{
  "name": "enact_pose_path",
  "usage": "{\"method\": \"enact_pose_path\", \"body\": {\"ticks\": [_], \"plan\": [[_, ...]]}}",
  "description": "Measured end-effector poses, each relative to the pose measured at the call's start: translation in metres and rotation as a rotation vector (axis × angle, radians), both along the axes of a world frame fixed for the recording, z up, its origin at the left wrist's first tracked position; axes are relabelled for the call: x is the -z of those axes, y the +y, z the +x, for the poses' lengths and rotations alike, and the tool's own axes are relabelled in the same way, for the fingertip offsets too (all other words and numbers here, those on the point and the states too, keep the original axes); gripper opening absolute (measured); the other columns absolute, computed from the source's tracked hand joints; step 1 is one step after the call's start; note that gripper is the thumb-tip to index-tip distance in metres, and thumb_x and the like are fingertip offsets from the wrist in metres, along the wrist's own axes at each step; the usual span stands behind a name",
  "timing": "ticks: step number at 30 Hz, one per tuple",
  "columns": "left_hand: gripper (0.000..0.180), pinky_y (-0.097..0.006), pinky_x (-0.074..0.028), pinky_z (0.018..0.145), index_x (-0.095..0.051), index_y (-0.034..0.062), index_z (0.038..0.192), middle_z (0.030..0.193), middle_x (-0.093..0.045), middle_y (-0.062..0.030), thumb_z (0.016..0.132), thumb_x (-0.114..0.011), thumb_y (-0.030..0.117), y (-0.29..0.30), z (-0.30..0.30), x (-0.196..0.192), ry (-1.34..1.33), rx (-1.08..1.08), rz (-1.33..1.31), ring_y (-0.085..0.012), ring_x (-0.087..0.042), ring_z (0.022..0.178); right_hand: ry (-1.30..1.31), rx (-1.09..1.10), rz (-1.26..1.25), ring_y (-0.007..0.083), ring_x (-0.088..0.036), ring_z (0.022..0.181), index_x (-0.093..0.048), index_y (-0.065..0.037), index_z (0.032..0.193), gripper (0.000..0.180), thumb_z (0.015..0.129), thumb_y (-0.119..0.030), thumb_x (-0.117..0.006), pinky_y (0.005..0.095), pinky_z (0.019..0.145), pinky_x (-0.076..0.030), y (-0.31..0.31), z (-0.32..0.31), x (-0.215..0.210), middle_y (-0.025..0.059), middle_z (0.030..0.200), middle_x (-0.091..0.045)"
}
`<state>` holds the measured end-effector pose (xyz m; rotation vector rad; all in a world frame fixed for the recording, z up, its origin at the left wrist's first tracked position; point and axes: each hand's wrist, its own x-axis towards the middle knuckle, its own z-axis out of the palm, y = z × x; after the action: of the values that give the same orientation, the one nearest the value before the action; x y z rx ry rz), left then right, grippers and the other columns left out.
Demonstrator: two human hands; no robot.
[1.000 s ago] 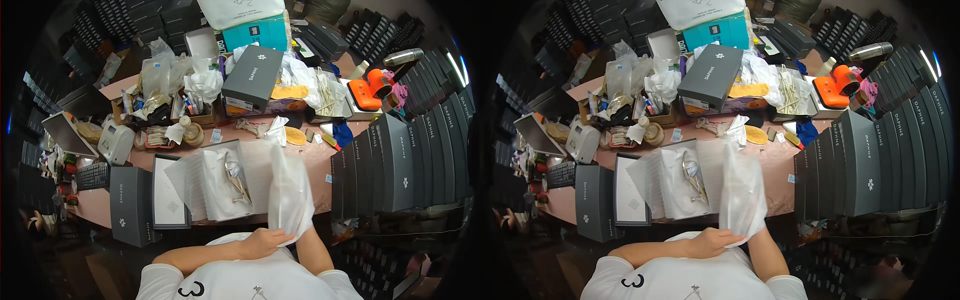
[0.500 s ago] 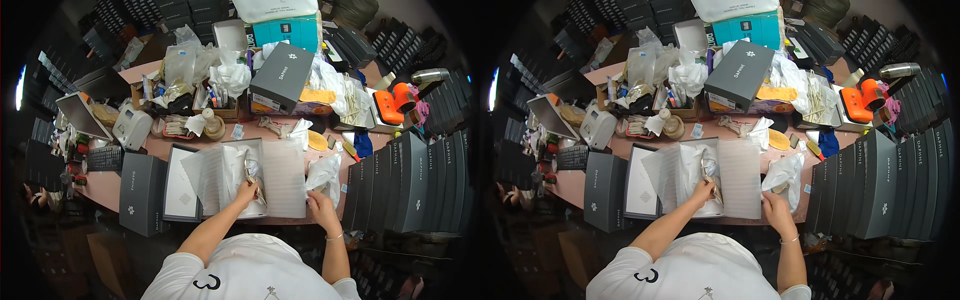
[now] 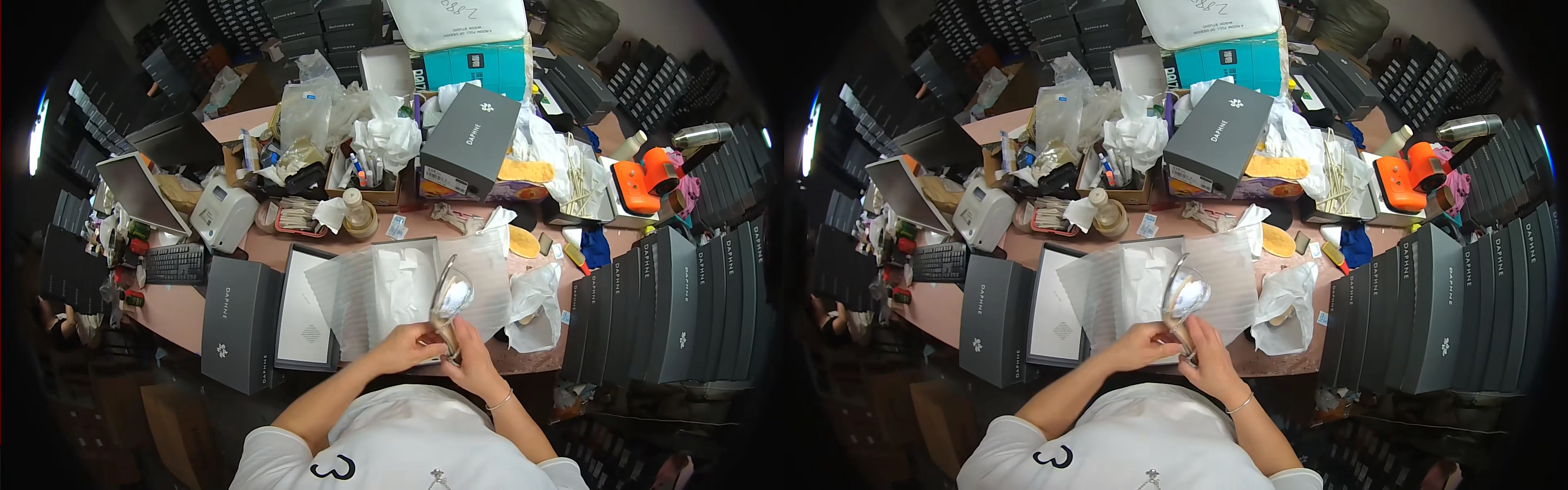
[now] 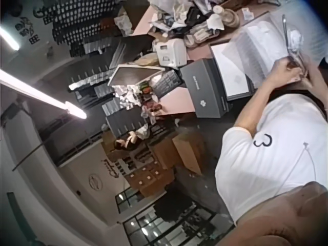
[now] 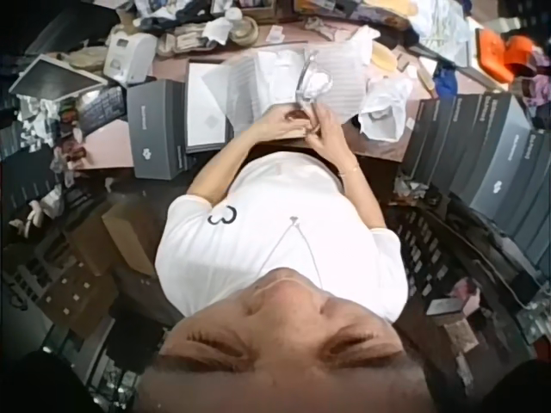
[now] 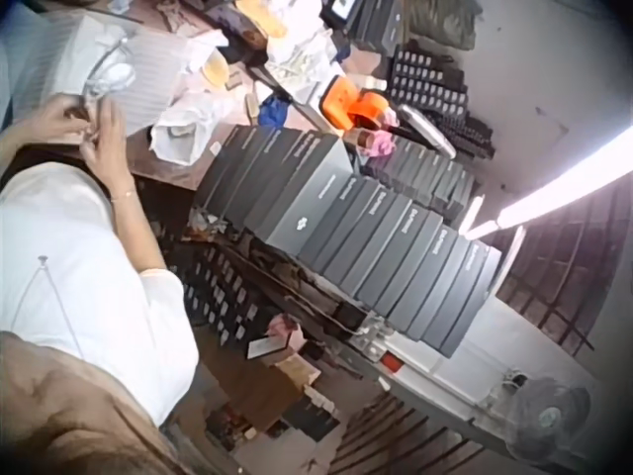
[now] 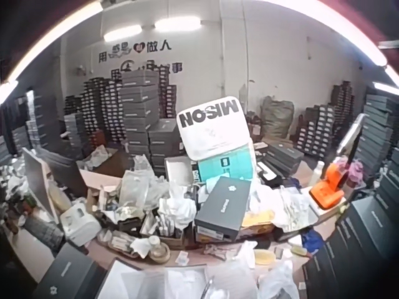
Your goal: Packing high-heeled shoes into boxes using protective tissue paper and silica gel packets.
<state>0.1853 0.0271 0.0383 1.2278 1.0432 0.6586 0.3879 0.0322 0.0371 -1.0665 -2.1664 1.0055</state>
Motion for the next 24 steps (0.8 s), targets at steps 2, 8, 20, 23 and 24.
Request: {"method": "enact_pose_path", "body": {"ticks": [2,8,20,23,24], "plan": [[0.044,-0.030,-0.052,0.068,-0.056,0.0011,0.121,0.093,-0.067,-0.0142,0.085,-0.069,0.023,0.040,-0.033,-0.004,0.335,-0.015,0.098,-0.0175,-0.065,0.080,0.253,0.121,-0.465,0.0269,-0.055,0.100,-0.019,-0.007,0.149,0.084,0.076,-0.001,-0.059,0.0345,0.089,-0.044,-0.006,0.014,0.012,0.0179,0.125,-0.051],[0.036,-0.027,-0.045,0.051,-0.059,-0.0007,0.113,0.063,-0.061,-0.0049,0.088,-0.065,0.025,0.132,-0.101,0.070,0.761,0.096,-0.009,-0.0092,-0.057,0.058,0.698,0.344,-0.870,0.0172,-0.056,0.086,-0.024,-0.008,0.148,0.074,0.080,-0.002,-0.052,0.0297,0.073,-0.050,-0.004,0.047,0.044,0.0144,0.114,-0.056],[0.033,-0.037,-0.039,0.057,-0.051,-0.0026,0.068,0.061,-0.048,-0.0107,0.091,-0.057,0.020,0.050,-0.121,-0.215,1.193,-0.335,0.714,-0.0274,-0.051,0.060,1.569,-0.054,-1.246,0.0297,-0.054,0.105,-0.049,0.002,0.123,0.054,0.084,-0.036,-0.049,0.0497,0.094,-0.047,0.024,0.057,0.011,0.0171,0.110,-0.056],[0.025,-0.039,-0.040,0.058,-0.051,-0.0006,0.068,0.069,-0.051,-0.0139,0.084,-0.063,0.015,0.039,-0.113,-0.222,1.224,-0.419,0.818,-0.0335,-0.051,0.064,1.480,-0.061,-1.240,0.0322,-0.051,0.108,-0.051,0.003,0.119,0.055,0.082,-0.038,-0.050,0.0533,0.101,-0.040,0.024,0.042,-0.002,0.0157,0.106,-0.055],[0.021,-0.040,-0.041,0.059,-0.052,0.0005,0.070,0.072,-0.052,-0.0130,0.081,-0.065,0.013,0.039,-0.111,-0.217,1.183,-0.381,0.842,-0.0331,-0.053,0.065,1.463,-0.077,-1.261,0.0323,-0.052,0.108,-0.051,0.004,0.118,0.055,0.082,-0.038,-0.051,0.0530,0.101,-0.041,0.024,0.039,-0.006,0.0157,0.106,-0.055]]}}
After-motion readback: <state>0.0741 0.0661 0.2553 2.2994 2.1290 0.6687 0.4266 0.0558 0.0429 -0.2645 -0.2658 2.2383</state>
